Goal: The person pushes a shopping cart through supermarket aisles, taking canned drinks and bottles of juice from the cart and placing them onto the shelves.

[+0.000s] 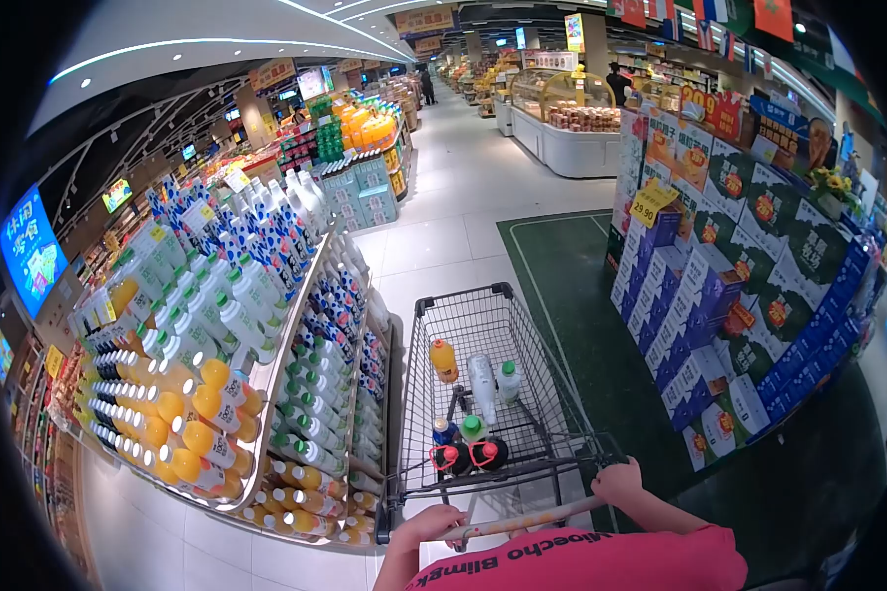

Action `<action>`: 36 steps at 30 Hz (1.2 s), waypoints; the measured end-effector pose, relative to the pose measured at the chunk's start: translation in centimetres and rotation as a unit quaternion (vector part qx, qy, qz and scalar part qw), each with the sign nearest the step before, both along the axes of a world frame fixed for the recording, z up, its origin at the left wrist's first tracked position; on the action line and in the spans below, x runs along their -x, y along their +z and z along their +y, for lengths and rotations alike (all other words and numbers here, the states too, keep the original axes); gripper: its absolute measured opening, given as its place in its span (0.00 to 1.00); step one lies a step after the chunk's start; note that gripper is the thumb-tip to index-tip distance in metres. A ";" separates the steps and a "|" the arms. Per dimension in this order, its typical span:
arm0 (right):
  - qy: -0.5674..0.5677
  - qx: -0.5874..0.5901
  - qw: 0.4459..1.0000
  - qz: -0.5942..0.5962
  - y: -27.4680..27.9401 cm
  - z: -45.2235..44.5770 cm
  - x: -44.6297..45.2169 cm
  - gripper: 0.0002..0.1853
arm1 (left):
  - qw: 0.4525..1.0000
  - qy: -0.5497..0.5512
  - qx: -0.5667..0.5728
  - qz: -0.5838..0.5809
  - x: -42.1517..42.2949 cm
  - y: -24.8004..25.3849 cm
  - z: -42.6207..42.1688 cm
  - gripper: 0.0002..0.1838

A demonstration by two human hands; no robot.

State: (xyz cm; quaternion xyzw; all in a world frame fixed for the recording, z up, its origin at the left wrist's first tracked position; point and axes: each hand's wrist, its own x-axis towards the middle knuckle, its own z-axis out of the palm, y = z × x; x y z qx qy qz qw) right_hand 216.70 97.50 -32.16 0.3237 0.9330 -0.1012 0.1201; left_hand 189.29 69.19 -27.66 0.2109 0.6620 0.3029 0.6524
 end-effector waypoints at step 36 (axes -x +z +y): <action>0.013 0.040 0.998 0.050 3.0 10.2 11.2 0.18 | 0.911 -0.065 0.084 0.397 8.0 -1.3 11.2 0.25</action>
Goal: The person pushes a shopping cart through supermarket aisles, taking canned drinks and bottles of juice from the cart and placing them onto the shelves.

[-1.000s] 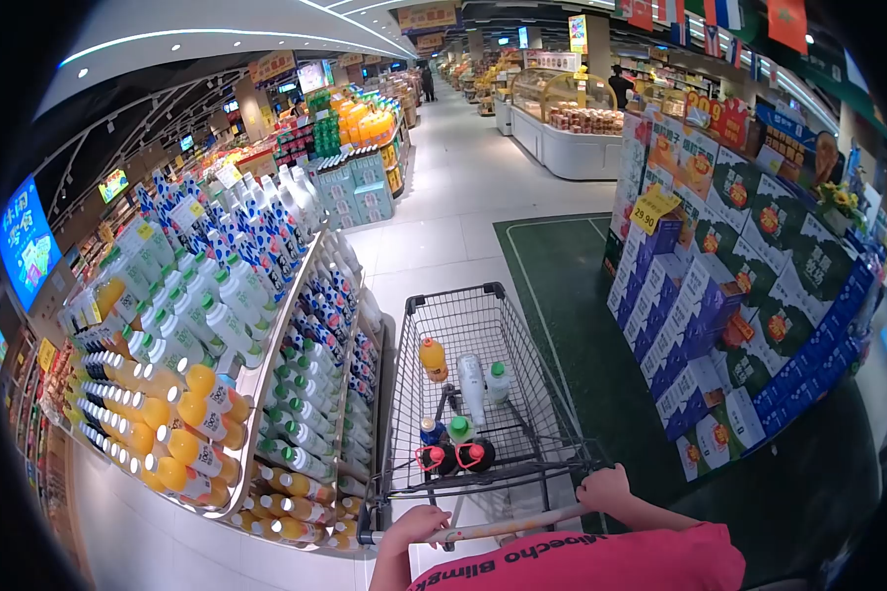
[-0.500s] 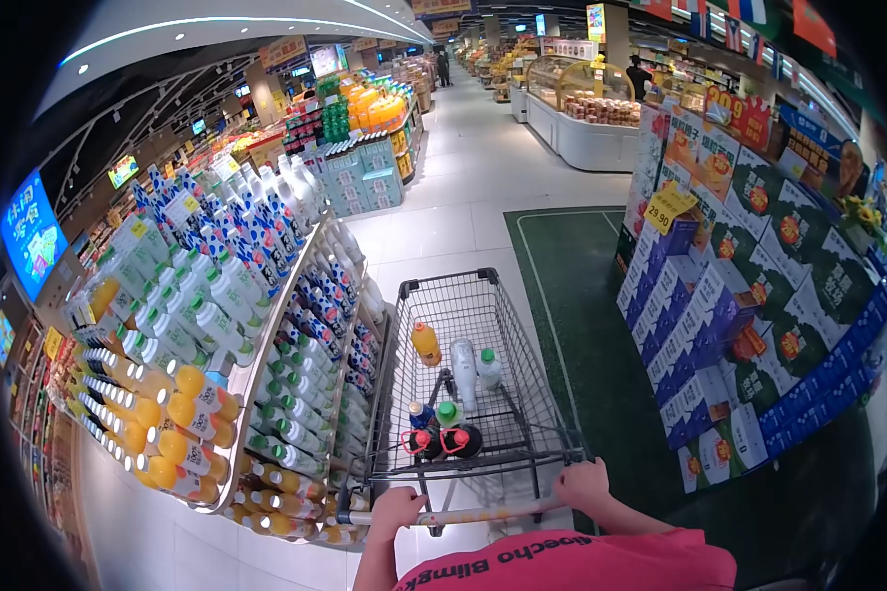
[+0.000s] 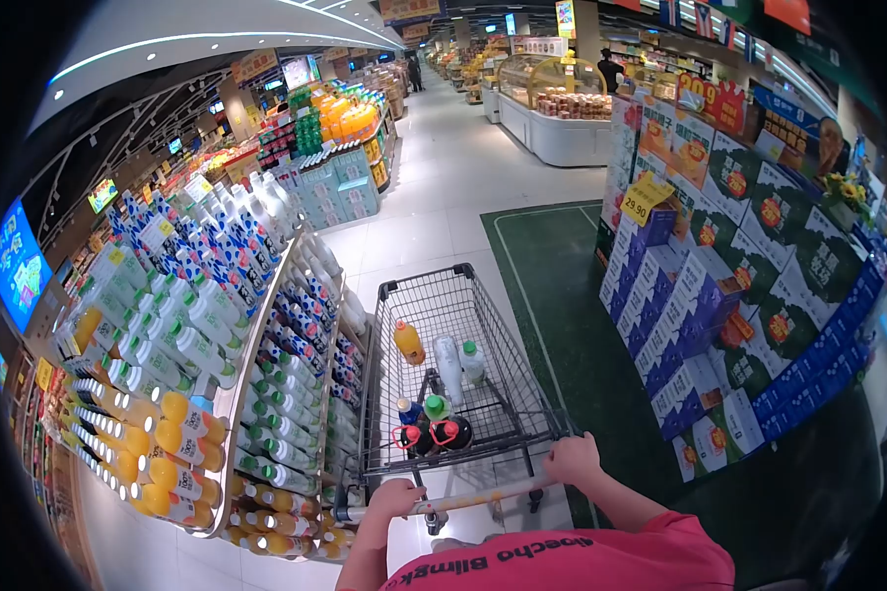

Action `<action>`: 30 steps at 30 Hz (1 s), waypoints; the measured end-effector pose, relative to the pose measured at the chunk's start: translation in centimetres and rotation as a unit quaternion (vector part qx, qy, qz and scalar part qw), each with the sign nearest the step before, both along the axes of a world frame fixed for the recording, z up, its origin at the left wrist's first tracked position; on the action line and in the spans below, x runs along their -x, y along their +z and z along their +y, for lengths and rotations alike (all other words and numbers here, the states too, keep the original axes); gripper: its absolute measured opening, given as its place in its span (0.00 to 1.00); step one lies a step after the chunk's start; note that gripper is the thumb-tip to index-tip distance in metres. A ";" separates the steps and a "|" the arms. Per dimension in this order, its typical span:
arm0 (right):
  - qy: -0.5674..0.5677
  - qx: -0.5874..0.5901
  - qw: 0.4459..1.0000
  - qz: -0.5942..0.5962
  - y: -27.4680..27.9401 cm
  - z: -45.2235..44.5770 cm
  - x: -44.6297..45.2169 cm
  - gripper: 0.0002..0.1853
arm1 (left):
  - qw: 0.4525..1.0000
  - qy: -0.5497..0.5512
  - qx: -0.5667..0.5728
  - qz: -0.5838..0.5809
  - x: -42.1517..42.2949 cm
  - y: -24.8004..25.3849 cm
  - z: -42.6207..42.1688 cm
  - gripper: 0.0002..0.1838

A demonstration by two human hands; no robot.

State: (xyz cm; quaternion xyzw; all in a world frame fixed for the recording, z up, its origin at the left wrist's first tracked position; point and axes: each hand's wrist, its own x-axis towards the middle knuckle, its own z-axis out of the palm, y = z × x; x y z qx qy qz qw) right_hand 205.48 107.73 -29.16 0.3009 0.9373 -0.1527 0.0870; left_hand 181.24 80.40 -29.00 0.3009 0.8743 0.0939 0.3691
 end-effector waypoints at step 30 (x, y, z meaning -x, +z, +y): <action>-0.079 0.014 0.994 0.077 -0.5 0.5 10.6 0.10 | 0.995 -0.023 -0.085 -0.043 12.0 1.1 1.1 0.24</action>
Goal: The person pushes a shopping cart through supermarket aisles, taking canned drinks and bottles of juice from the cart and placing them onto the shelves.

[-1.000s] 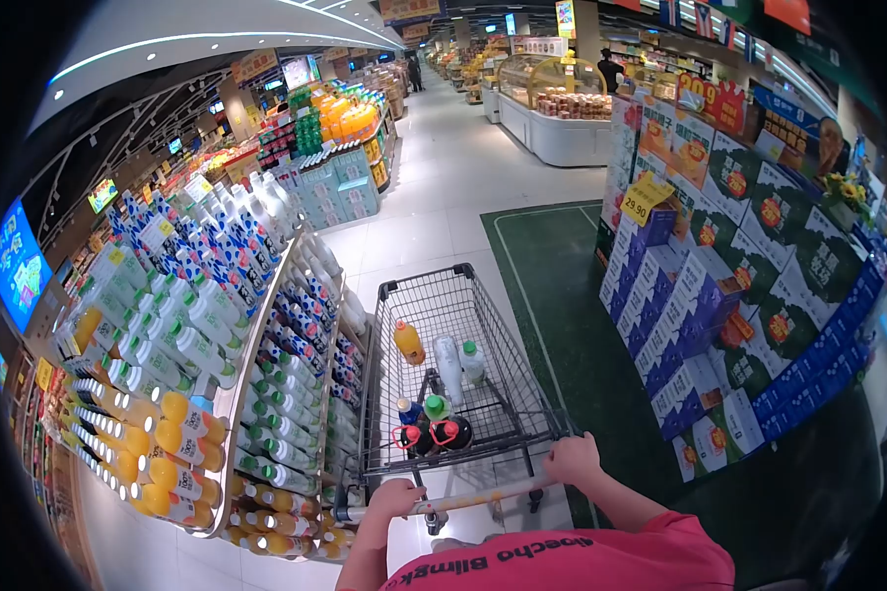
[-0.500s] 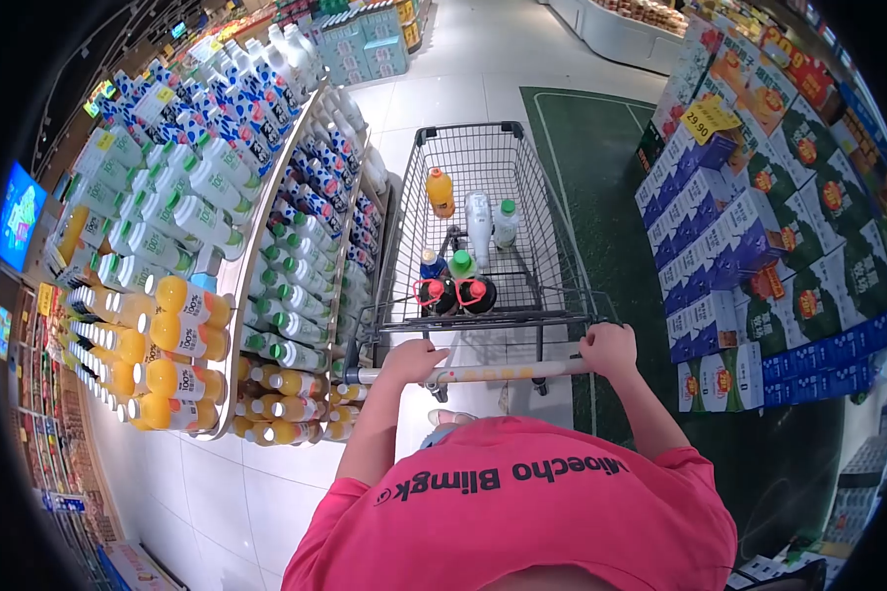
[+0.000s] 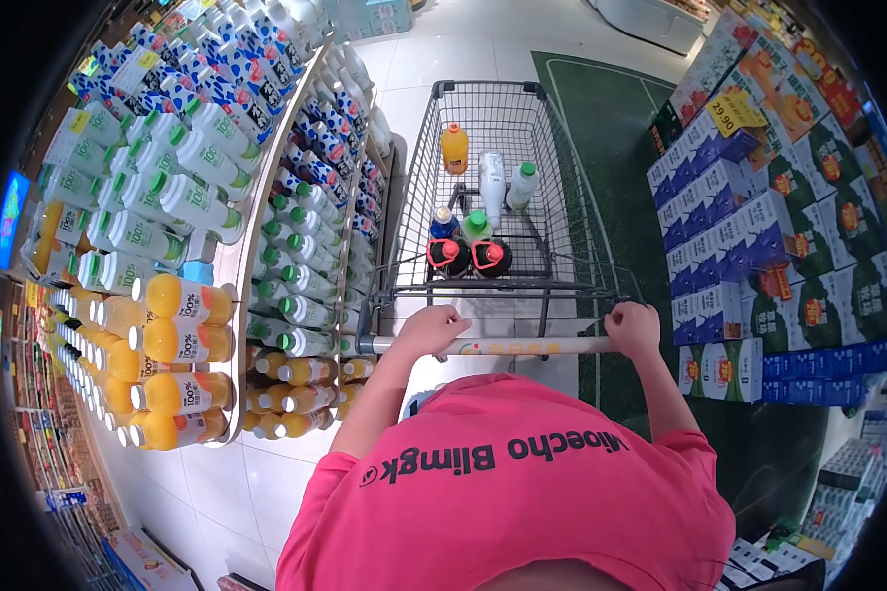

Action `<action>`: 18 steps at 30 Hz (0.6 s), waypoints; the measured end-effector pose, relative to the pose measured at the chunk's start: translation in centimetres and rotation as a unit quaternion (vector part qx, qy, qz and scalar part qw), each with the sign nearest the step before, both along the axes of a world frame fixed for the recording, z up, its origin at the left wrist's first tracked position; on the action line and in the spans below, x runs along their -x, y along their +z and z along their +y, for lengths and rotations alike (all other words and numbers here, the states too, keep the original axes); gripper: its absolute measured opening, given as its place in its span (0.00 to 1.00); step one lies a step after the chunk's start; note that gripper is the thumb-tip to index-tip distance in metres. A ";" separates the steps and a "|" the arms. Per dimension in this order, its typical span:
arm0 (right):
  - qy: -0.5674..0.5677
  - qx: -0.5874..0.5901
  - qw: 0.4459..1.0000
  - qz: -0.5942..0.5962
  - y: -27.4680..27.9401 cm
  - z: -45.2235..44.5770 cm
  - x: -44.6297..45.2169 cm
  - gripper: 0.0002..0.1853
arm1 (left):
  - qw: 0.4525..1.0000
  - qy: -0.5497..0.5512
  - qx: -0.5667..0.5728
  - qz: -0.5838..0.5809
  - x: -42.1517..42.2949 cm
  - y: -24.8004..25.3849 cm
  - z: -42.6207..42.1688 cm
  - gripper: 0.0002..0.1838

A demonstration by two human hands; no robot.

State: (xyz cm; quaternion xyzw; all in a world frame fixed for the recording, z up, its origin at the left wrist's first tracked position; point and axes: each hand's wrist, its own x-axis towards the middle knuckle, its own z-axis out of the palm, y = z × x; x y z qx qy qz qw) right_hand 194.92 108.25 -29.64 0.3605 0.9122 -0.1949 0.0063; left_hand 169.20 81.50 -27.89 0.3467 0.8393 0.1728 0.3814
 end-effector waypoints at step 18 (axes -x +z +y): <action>0.072 -0.095 0.992 0.041 -0.1 4.5 9.0 0.05 | 0.995 0.033 -0.017 0.088 7.1 0.4 4.1 0.19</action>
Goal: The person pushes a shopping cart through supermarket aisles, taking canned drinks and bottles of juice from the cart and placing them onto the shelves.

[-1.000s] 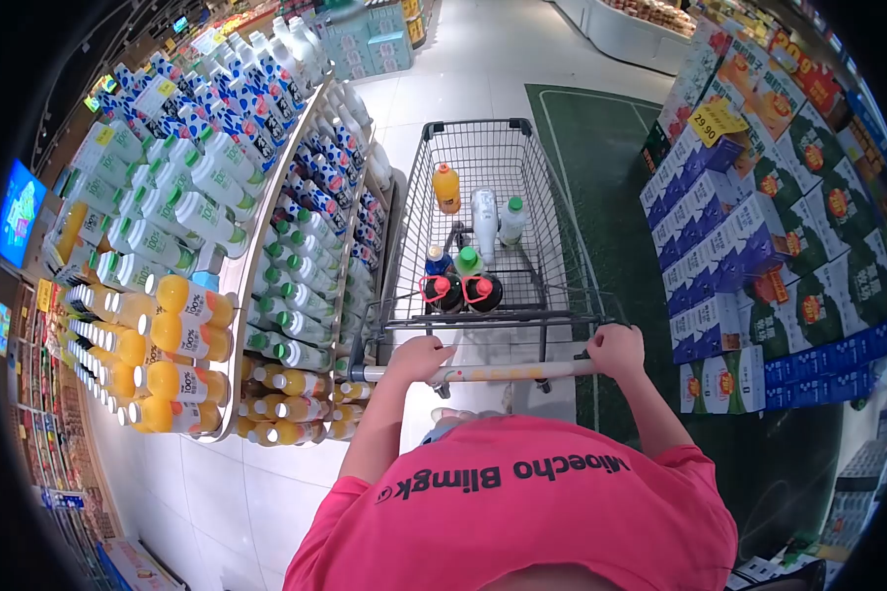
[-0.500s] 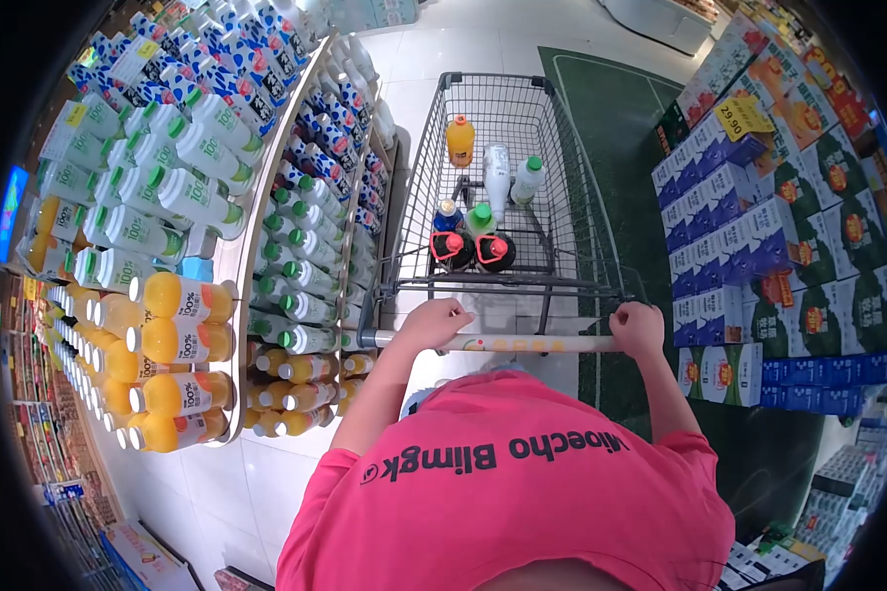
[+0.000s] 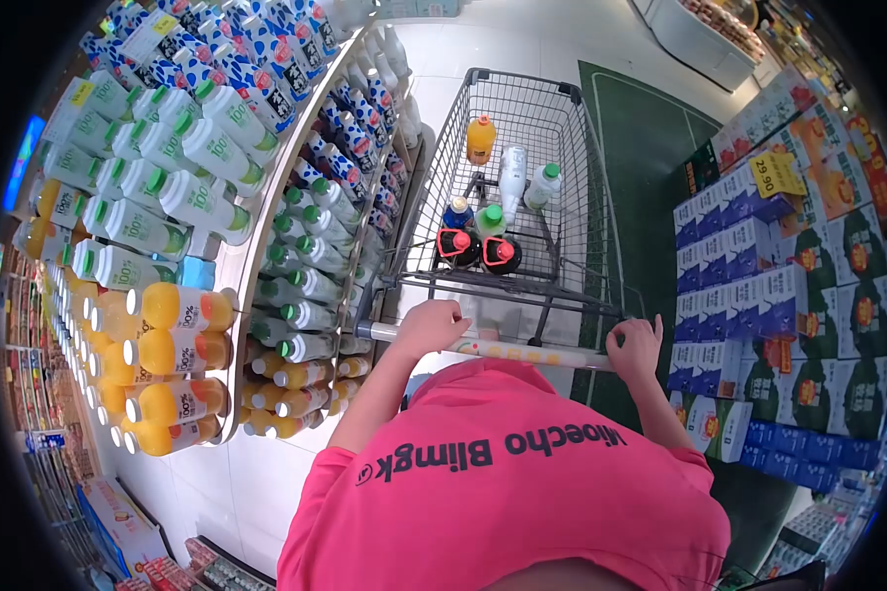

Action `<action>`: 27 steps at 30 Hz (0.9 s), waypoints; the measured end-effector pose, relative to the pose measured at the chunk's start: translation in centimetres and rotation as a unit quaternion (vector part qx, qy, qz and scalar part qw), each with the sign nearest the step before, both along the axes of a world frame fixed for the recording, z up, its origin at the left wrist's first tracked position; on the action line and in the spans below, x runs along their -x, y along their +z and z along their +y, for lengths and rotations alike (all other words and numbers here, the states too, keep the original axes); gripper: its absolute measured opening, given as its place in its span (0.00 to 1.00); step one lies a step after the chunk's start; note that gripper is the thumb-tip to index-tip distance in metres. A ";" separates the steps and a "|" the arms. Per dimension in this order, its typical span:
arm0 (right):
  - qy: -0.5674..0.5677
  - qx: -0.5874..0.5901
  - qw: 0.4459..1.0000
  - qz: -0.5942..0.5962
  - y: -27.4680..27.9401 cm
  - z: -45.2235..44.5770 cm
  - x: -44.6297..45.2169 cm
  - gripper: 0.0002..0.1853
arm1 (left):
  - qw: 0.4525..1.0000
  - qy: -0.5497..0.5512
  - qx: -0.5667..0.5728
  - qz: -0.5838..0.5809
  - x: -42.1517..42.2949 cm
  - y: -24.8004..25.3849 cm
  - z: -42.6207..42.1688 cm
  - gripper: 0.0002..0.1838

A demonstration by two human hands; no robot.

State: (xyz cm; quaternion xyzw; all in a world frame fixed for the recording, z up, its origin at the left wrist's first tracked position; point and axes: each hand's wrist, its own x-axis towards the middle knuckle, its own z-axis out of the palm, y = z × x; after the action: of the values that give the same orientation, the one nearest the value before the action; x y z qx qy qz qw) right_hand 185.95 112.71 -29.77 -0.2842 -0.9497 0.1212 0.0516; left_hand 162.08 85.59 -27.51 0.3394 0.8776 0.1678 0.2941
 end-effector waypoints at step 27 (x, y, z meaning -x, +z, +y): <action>0.443 0.474 0.736 -0.192 -2.6 6.7 24.6 0.30 | 0.973 0.197 -0.118 -0.004 3.3 2.8 2.2 0.09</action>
State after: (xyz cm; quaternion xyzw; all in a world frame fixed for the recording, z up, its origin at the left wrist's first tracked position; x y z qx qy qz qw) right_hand 161.33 119.46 -32.35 0.1639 -0.7774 0.5077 -0.3331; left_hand 158.81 87.75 -24.72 0.1919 0.9000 0.3258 0.2167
